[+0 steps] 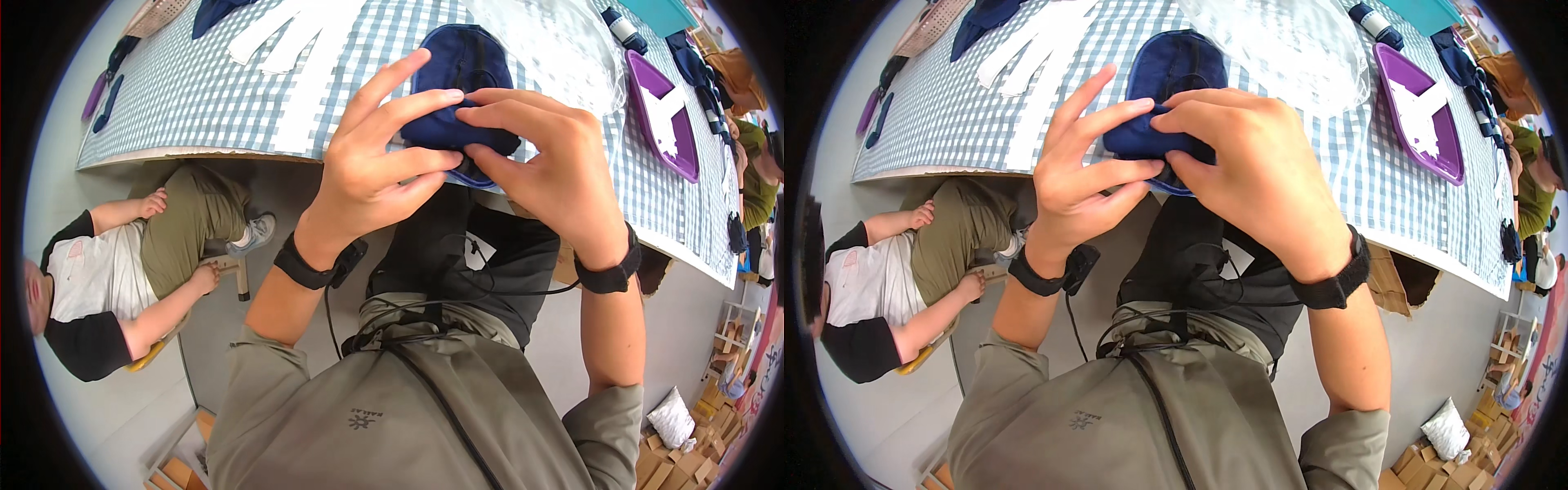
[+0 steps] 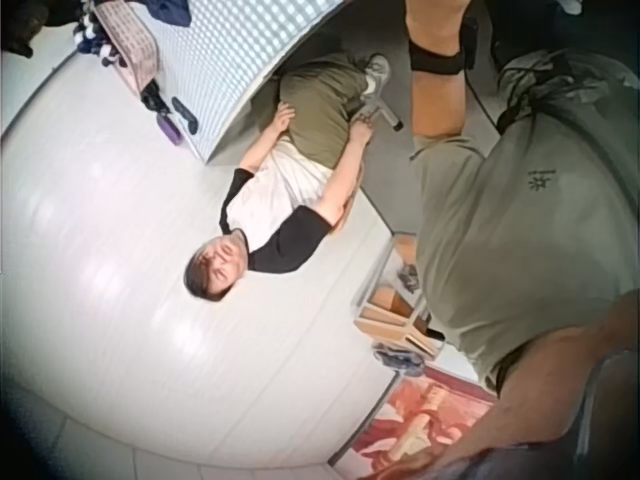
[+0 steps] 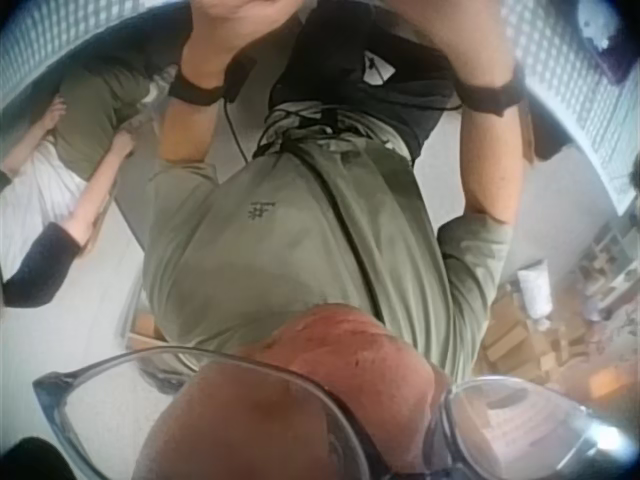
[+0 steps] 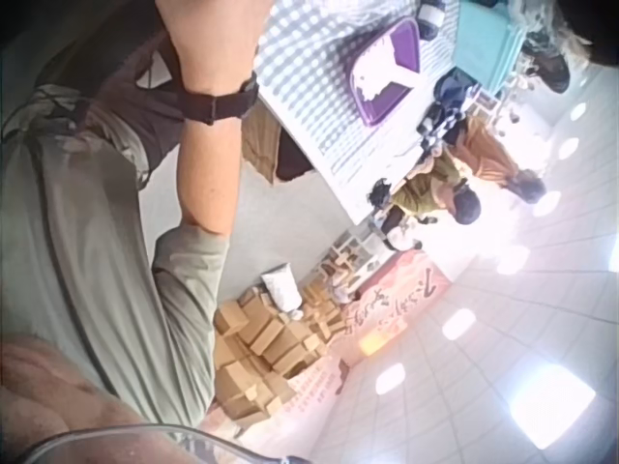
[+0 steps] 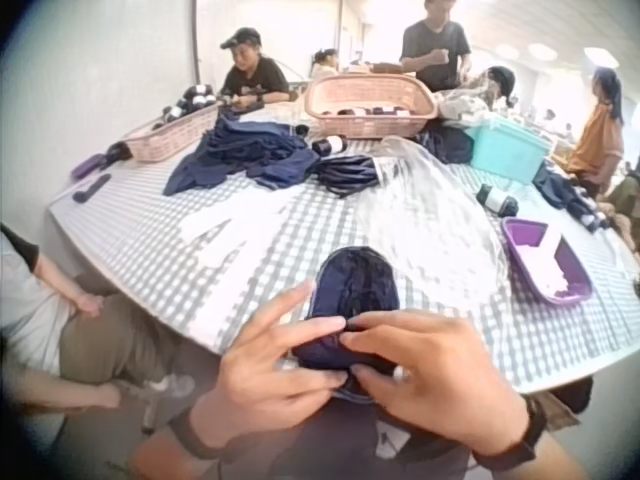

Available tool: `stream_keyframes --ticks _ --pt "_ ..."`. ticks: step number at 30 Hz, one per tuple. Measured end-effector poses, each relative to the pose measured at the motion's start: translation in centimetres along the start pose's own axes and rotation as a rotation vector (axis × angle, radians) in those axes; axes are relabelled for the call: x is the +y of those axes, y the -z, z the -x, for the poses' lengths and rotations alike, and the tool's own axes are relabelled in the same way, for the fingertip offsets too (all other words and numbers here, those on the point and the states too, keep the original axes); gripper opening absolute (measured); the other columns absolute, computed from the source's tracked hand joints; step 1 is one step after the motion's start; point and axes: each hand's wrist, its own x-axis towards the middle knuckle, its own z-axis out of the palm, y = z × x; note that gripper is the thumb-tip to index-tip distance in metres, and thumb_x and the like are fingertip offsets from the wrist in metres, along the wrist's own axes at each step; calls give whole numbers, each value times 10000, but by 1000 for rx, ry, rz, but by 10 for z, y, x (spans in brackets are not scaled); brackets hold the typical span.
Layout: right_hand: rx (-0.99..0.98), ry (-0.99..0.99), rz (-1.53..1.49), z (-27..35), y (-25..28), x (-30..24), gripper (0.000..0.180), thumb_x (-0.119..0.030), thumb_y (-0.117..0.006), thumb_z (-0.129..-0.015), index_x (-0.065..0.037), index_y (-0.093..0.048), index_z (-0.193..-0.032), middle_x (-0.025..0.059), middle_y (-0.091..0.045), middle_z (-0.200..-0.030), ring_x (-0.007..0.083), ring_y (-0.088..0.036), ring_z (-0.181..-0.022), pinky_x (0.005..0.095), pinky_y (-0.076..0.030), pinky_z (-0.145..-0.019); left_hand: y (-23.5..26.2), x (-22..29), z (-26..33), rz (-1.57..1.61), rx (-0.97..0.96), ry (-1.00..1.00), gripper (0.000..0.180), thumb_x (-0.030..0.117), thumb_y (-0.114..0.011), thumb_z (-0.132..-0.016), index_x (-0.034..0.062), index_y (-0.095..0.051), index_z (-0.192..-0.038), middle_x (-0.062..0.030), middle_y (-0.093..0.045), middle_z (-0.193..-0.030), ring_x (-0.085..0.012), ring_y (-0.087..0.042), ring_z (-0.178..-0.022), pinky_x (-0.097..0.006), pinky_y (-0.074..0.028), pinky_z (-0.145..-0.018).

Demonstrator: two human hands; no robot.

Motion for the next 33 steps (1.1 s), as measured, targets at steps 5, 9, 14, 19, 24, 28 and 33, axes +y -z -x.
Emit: stream_keyframes --ticks 5,9,14,19,24,28,33 --pt "-14 -50 -41 2 -3 -3 227 -6 -751 -694 -23 -724 -919 138 -731 -1021 331 -705 -869 374 -577 -773 2 -9 5 11 -67 -11 229 -43 -763 -611 63 -761 -814 -110 -712 -1172 -357 -608 -1239 -495 -460 -1076" --pt "0 -39 -49 2 -1 0 225 -6 -758 -695 -21 -726 -918 145 -730 -1029 329 -707 -877 369 -578 -761 1 -8 3 73 -59 1 218 -64 -746 -642 36 -751 -835 -127 -725 -1130 -330 -655 -1173 -478 -500 -1039" --pt "-14 -62 -51 5 0 0 235 -6 -757 -703 -19 -731 -936 152 -729 -1037 336 -706 -881 375 -574 -751 4 -7 -1 117 -86 43 217 -79 -738 -679 23 -755 -869 -130 -740 -1091 -301 -687 -1119 -441 -524 -1018" --pt "3 -75 -56 9 -2 -1 195 -40 -738 -750 -4 -729 -941 152 -730 -1033 340 -705 -876 374 -567 -752 3 -11 -2 183 -92 103 211 -68 -741 -714 8 -758 -911 -140 -746 -1073 -287 -697 -1098 -425 -527 -1014" --pt "22 -52 -38 12 1 -4 163 -92 -714 -809 0 -728 -942 151 -727 -1015 343 -701 -849 371 -562 -732 4 -11 -8 238 -130 179 195 -41 -737 -764 -13 -748 -957 -144 -748 -1068 -275 -704 -1080 -420 -517 -1019" --pt "48 -135 -2 11 -6 -2 149 -119 -703 -846 -10 -721 -946 136 -722 -954 336 -690 -802 383 -552 -705 2 -15 -13 306 -153 304 179 -12 -716 -827 -21 -737 -1004 -142 -750 -1054 -241 -707 -1061 -400 -505 -1026" --pt "50 -191 99 1 -7 -2 127 -157 -675 -887 -41 -705 -931 105 -702 -846 324 -669 -740 412 -529 -656 2 -17 -27 353 -200 496 170 17 -682 -886 -26 -730 -1043 -136 -747 -1066 -192 -699 -1045 -334 -520 -966"
